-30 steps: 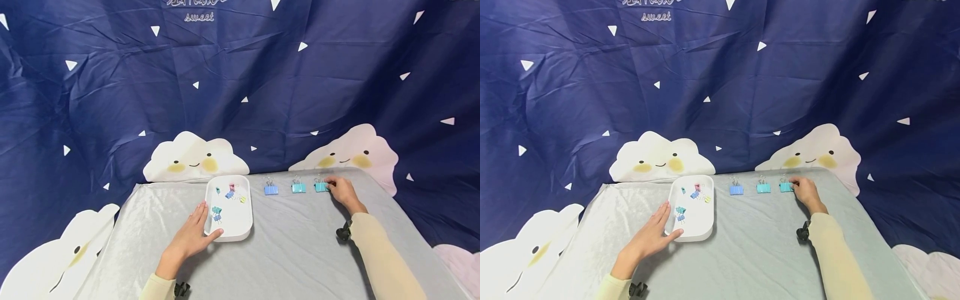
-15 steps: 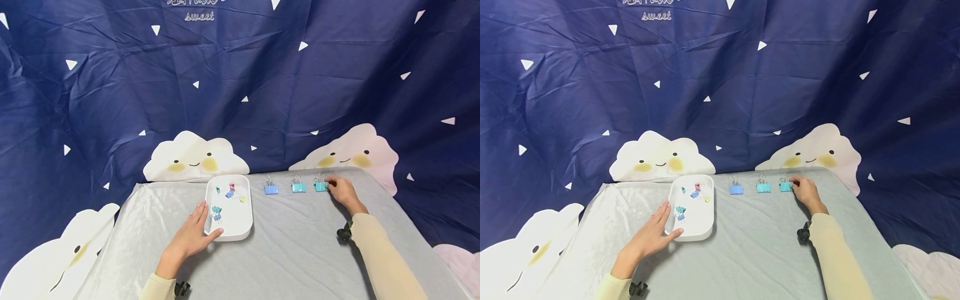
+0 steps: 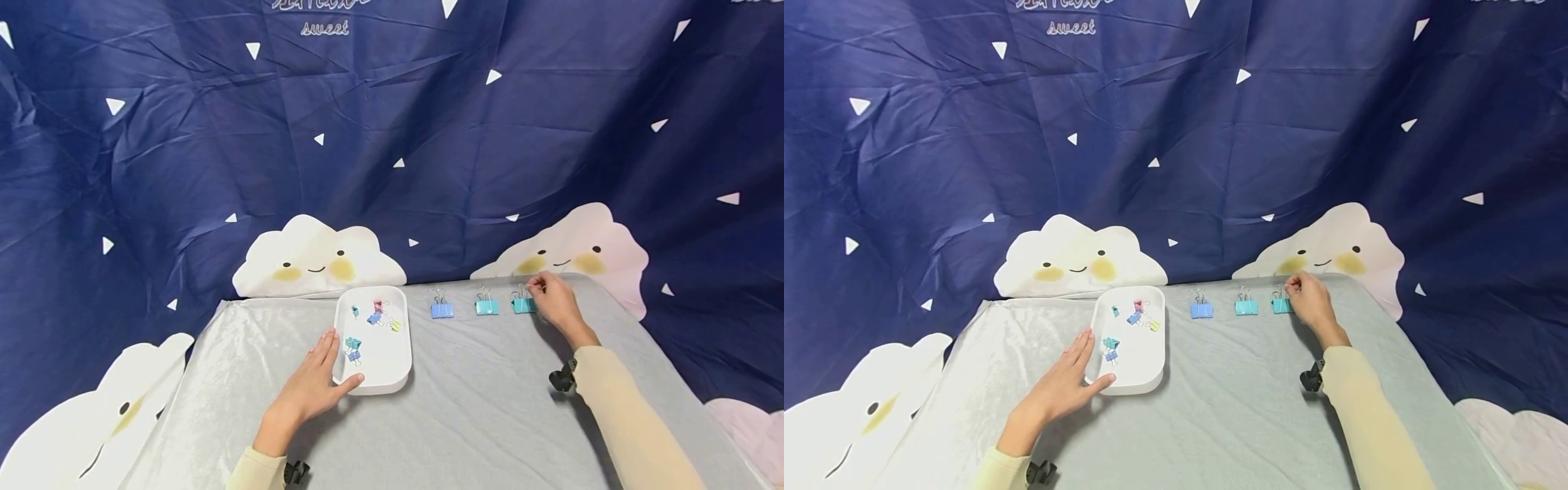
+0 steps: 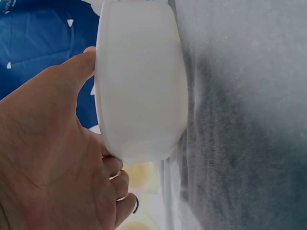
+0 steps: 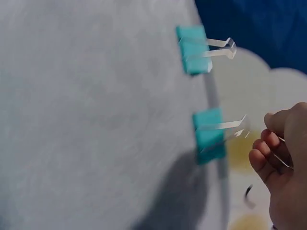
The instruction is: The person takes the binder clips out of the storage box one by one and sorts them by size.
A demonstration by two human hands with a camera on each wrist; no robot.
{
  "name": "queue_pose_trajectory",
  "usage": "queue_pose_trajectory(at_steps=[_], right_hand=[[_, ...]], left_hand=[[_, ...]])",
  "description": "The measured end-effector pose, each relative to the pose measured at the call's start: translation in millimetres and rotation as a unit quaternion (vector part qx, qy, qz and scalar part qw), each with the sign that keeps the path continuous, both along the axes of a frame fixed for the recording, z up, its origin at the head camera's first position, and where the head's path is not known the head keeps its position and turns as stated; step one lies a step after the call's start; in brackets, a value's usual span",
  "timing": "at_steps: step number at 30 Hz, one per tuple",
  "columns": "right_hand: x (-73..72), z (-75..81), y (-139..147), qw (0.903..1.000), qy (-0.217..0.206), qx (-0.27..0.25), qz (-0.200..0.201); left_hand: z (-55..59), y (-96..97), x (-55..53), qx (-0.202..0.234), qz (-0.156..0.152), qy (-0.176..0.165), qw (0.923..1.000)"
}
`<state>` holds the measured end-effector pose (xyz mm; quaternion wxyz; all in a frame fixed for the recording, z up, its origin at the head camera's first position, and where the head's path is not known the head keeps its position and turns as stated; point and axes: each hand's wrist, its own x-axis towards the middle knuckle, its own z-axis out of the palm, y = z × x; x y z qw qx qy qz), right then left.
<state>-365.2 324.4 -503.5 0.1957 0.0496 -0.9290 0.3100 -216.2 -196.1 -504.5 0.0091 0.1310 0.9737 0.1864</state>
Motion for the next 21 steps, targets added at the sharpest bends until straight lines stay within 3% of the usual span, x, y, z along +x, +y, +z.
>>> queue_pose_trajectory(at_steps=[10,21], right_hand=[[-5.2,50.5,-54,0.9954,0.044,0.020,0.083],[11.6,90.0,-124,0.9791,0.037,0.056,0.192]], left_hand=[[-0.2,0.1,-0.1,0.002,0.001,0.002,1.0000],[0.3,-0.1,0.4,0.004,-0.001,0.003,1.0000]])
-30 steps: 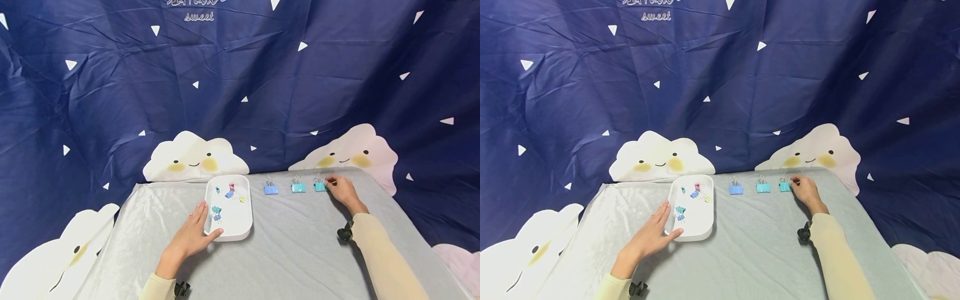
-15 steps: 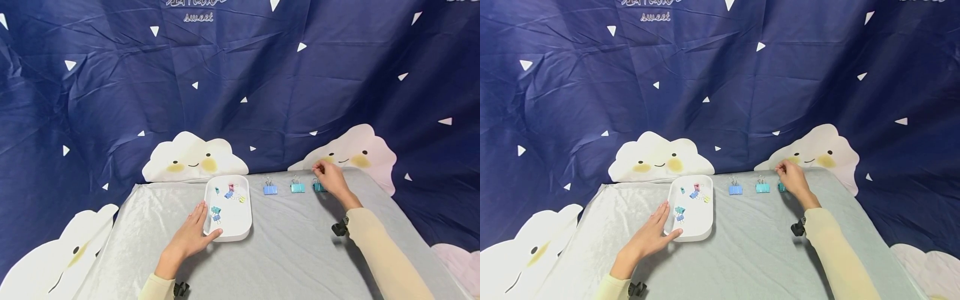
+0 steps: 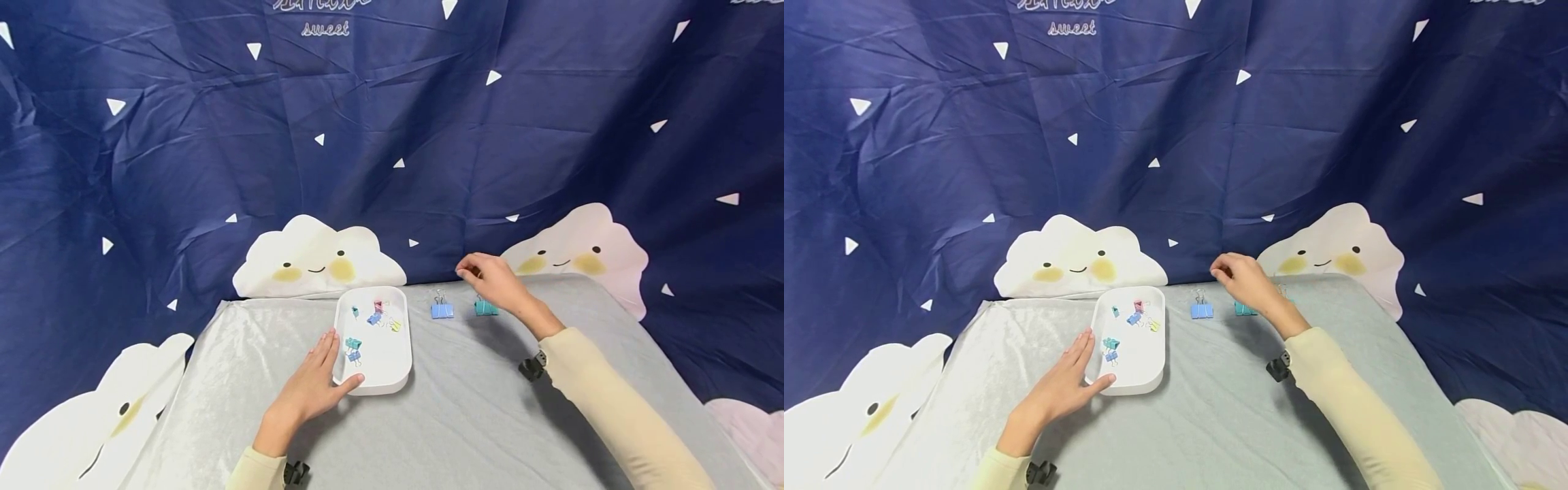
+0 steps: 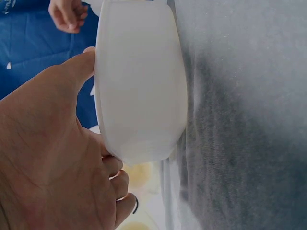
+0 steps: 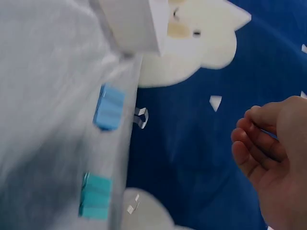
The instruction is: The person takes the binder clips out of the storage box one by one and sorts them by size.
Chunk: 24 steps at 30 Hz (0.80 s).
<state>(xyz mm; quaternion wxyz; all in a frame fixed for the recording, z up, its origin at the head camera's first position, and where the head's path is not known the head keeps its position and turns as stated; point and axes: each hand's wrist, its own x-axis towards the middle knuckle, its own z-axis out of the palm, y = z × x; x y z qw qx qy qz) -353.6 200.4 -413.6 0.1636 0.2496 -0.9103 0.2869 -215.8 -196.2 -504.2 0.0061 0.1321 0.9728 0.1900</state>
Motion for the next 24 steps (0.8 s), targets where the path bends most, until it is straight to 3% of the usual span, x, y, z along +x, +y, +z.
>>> queue_pose_trajectory(at_steps=[7,13,24], right_hand=[[12.3,8.3,-45,0.9969,0.003,0.009,0.078],[17.6,10.8,-86,0.9917,-0.001,0.039,0.123],[19.0,1.7,-155,0.9698,-0.023,0.116,0.213]], left_hand=[[0.2,-0.6,0.2,-0.003,0.001,0.000,1.0000],[0.5,0.2,-0.6,-0.005,0.001,0.000,1.0000],[1.3,-0.4,-0.1,-0.002,-0.001,0.003,1.0000]])
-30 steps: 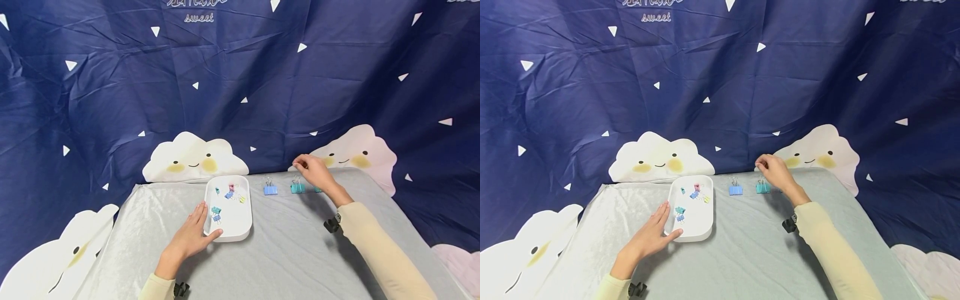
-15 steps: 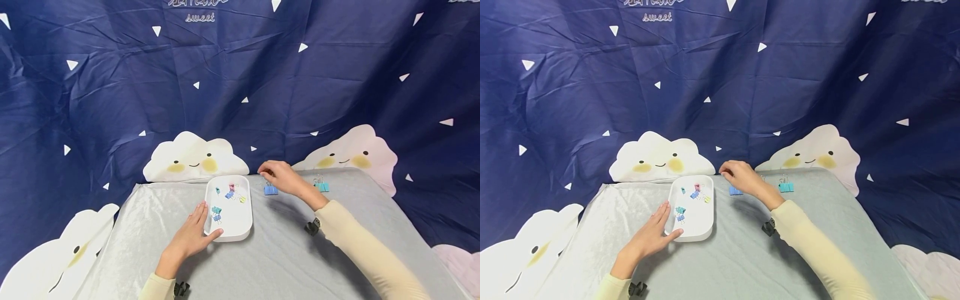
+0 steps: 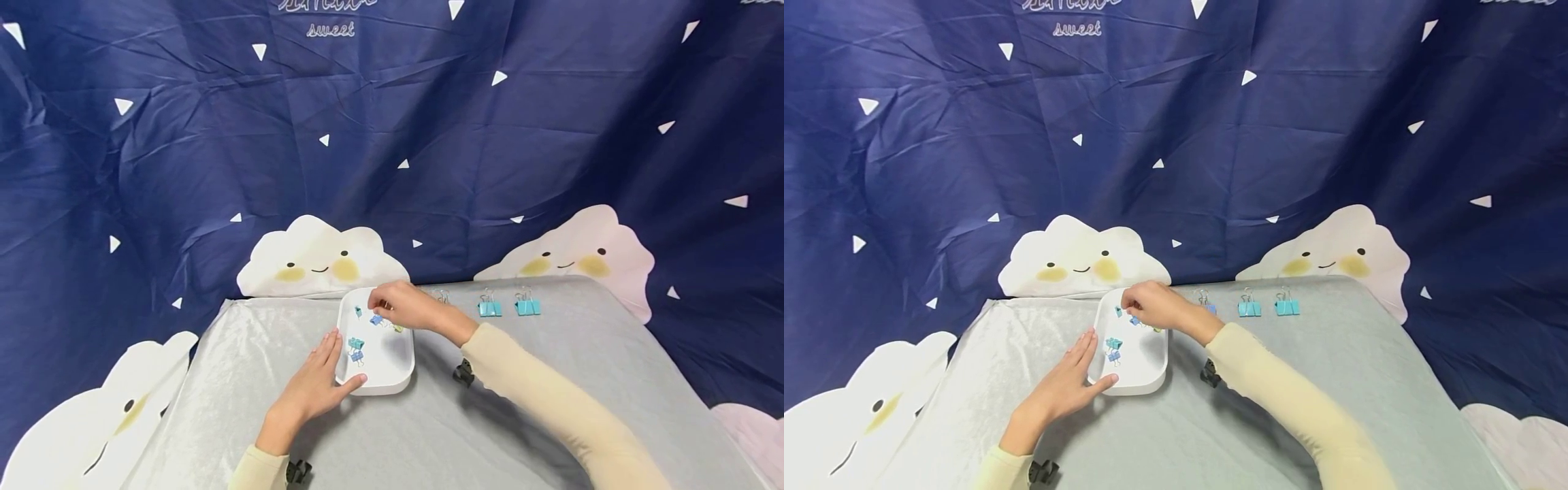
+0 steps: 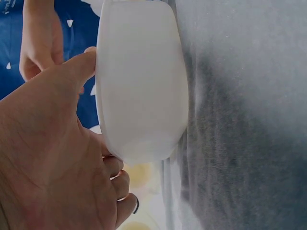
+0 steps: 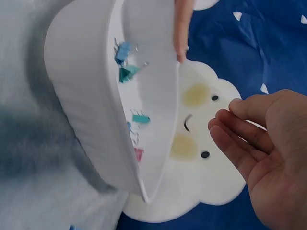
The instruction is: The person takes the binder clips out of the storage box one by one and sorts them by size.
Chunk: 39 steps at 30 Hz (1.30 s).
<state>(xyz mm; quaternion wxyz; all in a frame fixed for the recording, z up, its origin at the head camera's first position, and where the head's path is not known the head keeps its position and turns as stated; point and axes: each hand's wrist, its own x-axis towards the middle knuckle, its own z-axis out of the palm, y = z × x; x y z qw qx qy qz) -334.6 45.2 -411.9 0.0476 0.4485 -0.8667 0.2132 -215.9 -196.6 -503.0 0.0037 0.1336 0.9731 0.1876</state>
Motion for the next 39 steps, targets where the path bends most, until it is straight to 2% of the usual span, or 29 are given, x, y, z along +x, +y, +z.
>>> queue_pose_trajectory(at_steps=[7,13,17,24,27,35,39], right_hand=[[-2.8,-20.1,-37,0.9982,-0.004,0.048,0.037],[-0.5,-30.1,-58,0.9914,-0.031,0.121,0.038],[2.2,-39.5,-68,0.9825,-0.041,0.178,0.034],[5.2,-57.8,-76,0.9585,-0.056,0.277,0.035],[4.1,-61.5,-76,0.9569,-0.055,0.284,0.024],[-1.3,-65.7,-74,0.9601,-0.049,0.274,-0.025],[-5.9,-67.7,-73,0.9612,-0.033,0.272,-0.029]], left_hand=[[-2.6,-2.0,1.6,0.007,0.002,-0.008,0.9999],[-0.6,-1.9,0.6,0.020,0.003,-0.005,0.9998],[0.1,-1.5,0.2,0.017,0.000,-0.006,0.9998],[-2.3,-1.3,2.1,0.020,-0.002,-0.008,0.9998],[-3.3,-1.2,1.9,0.020,0.001,-0.007,0.9998],[-4.5,-0.6,1.5,0.016,0.008,-0.015,0.9997],[-4.7,-0.3,1.7,0.017,0.011,-0.015,0.9997]])
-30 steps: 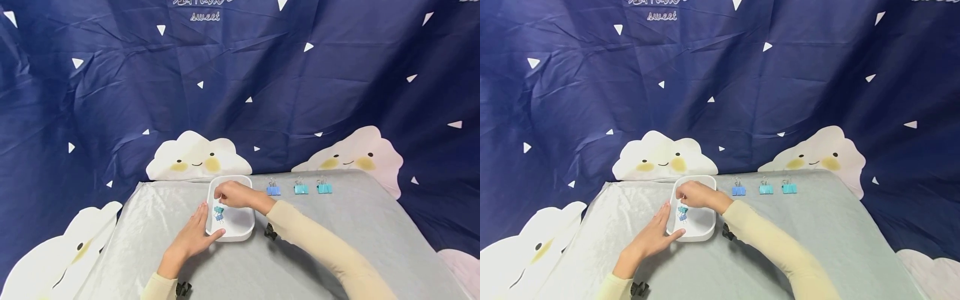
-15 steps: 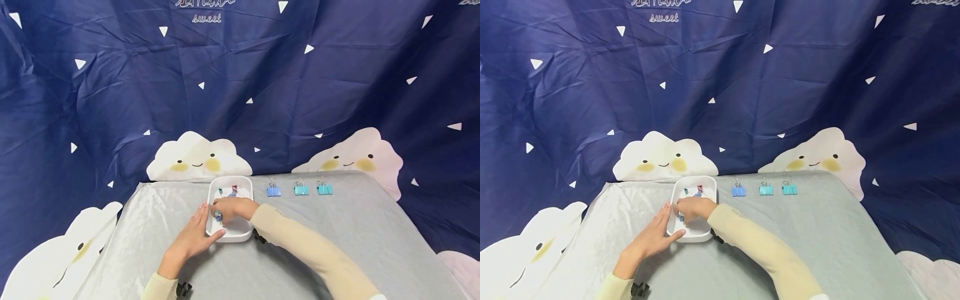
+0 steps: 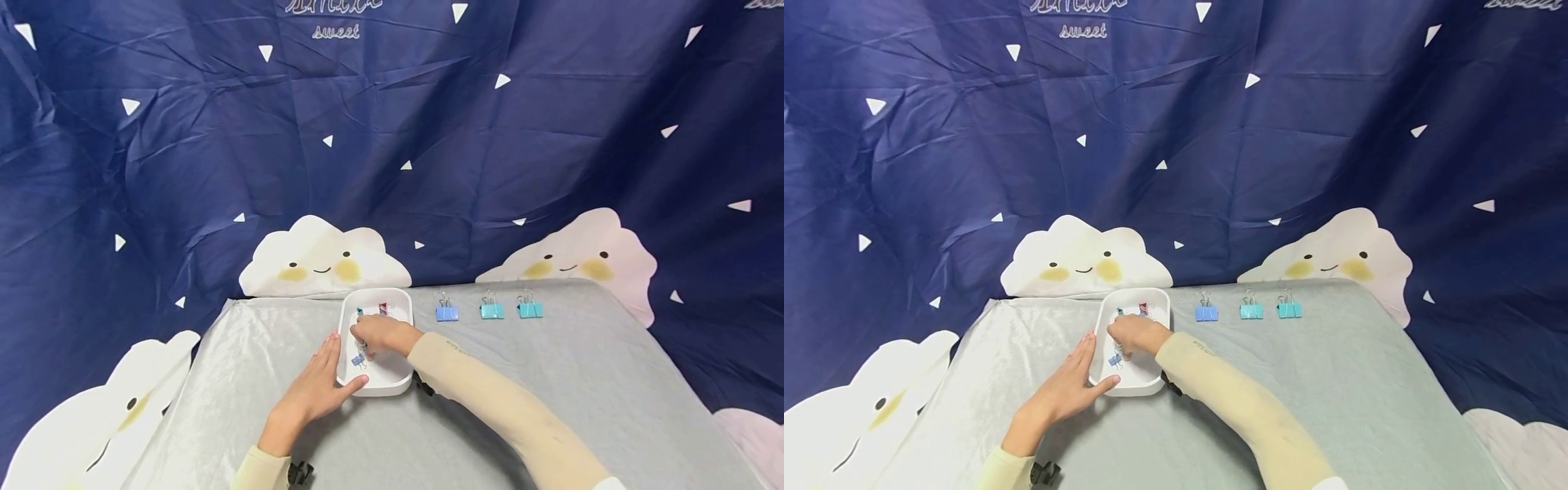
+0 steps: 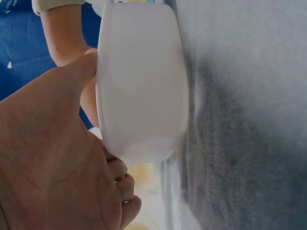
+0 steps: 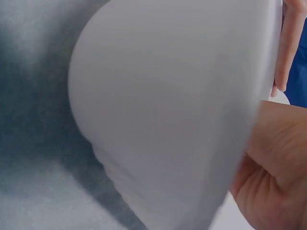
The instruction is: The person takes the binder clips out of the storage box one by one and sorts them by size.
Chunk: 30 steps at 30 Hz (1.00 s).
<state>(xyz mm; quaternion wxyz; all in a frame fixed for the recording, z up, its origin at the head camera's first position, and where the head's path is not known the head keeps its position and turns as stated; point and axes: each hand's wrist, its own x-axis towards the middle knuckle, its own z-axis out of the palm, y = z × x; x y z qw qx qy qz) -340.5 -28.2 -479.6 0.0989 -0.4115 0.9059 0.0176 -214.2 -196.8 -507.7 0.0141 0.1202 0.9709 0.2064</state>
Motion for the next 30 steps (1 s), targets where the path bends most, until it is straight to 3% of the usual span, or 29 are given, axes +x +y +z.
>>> queue_pose_trajectory(at_steps=[4,12,23,30], right_hand=[[-4.0,-2.4,2,0.9995,0.022,-0.010,0.020],[-7.9,-0.6,7,0.9934,0.039,-0.084,0.068],[-11.1,5.6,18,0.9898,0.044,-0.118,0.067],[-13.4,14.0,26,0.9827,0.055,-0.160,0.075]], left_hand=[[0.2,0.2,0.0,-0.002,0.000,-0.001,1.0000],[3.8,0.6,-0.3,-0.008,-0.007,-0.004,0.9999],[7.0,1.2,1.2,-0.022,-0.022,0.024,0.9992],[4.4,0.3,-1.1,-0.034,-0.017,0.022,0.9990]])
